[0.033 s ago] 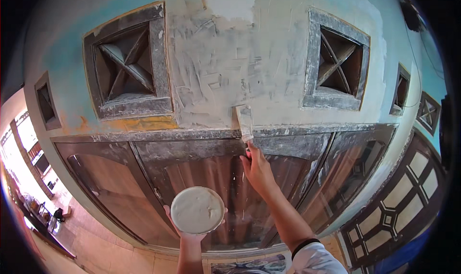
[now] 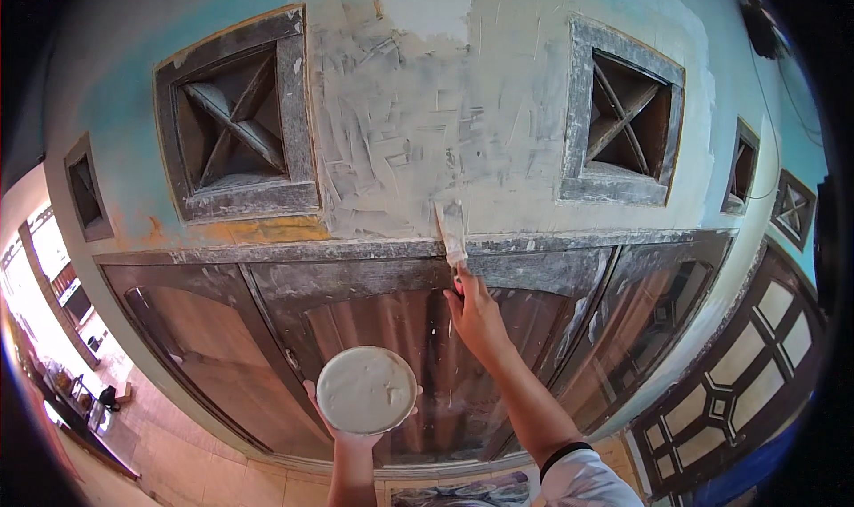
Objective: The person applies wall filler from a bowl to gaps above a doorway using a putty knife.
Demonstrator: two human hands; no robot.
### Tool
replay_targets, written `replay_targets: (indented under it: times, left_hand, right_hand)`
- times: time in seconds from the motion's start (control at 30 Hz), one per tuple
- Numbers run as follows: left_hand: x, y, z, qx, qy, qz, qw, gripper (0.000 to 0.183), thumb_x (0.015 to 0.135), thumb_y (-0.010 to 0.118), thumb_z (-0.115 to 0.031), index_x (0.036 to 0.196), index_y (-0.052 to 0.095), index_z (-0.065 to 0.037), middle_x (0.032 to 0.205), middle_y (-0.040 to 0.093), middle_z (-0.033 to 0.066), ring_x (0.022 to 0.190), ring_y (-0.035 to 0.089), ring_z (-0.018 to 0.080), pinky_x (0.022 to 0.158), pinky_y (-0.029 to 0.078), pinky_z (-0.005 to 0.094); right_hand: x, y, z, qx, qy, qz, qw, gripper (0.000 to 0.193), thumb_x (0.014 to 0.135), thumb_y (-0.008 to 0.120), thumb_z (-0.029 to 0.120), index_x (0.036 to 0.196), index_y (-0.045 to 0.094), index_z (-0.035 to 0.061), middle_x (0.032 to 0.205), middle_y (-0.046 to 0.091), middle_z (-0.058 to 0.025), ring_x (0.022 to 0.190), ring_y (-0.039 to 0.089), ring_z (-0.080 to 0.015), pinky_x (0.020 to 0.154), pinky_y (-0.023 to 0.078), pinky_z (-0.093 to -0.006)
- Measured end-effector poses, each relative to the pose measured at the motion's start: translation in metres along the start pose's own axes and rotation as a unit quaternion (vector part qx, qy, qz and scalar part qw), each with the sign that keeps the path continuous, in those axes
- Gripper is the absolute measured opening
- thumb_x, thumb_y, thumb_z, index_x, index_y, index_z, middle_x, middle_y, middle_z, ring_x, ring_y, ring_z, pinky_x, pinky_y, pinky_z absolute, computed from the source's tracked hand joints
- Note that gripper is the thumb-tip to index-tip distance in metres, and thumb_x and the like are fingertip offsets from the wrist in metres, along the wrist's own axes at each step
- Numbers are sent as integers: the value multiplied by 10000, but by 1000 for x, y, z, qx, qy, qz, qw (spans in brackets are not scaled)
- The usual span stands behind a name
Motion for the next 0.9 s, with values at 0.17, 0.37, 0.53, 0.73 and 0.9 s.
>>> replay_targets:
  times: [0.17, 0.37, 0.53, 0.73, 0.9]
  left_hand:
    - [-7, 6, 0, -13, -5, -7, 1000, 1098, 842, 404, -909, 1570, 362, -87, 1558, 401, 283, 1282, 418, 701, 914, 463, 825]
    - [-5, 6, 6, -21, -17, -19, 999, 1072, 854, 407, -893, 1564, 376, -91, 1562, 402, 276, 1304, 428, 664, 925, 449, 830]
    - [0, -2, 20, -15, -30, -69, 997, 1057, 854, 419, -886, 1557, 401, -97, 1568, 404, 257, 1297, 449, 648, 897, 424, 860]
    - [3, -21, 34, -65, -8, -140, 988, 981, 890, 405, -852, 1535, 443, -114, 1558, 429, 242, 1270, 505, 588, 868, 428, 862]
    - [5, -19, 43, 22, -27, -106, 994, 974, 865, 443, -854, 1515, 484, -130, 1558, 456, 185, 1340, 483, 504, 912, 411, 857]
  right_hand:
    - [-66, 12, -17, 5, 30, 51, 998, 485, 985, 664, 120, 1417, 452, 51, 1098, 630, -249, 909, 687, -463, 704, 578, -549]
    - [-135, -28, -4, 450, 224, 94, 859, 424, 982, 588, 44, 1389, 478, 86, 974, 595, -143, 712, 630, -255, 587, 538, -403]
    - [-159, -45, -7, 676, 354, 126, 634, 247, 1044, 563, 190, 1273, 527, 104, 946, 597, -103, 731, 567, -139, 563, 441, -282]
    - [-173, -78, -19, 368, 257, 144, 882, 249, 933, 753, 42, 1180, 729, 26, 1065, 742, -119, 861, 673, -175, 788, 516, -284]
    - [-151, -105, -14, 206, 122, 174, 955, 245, 905, 749, 26, 1150, 741, 10, 992, 728, -157, 834, 706, -263, 735, 532, -321]
Point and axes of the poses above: each hand's wrist, its own x-axis towards the middle knuckle, its own y-axis out of the palm, z = x × y, the point moved 4 cm from there along x, towards the middle knuckle
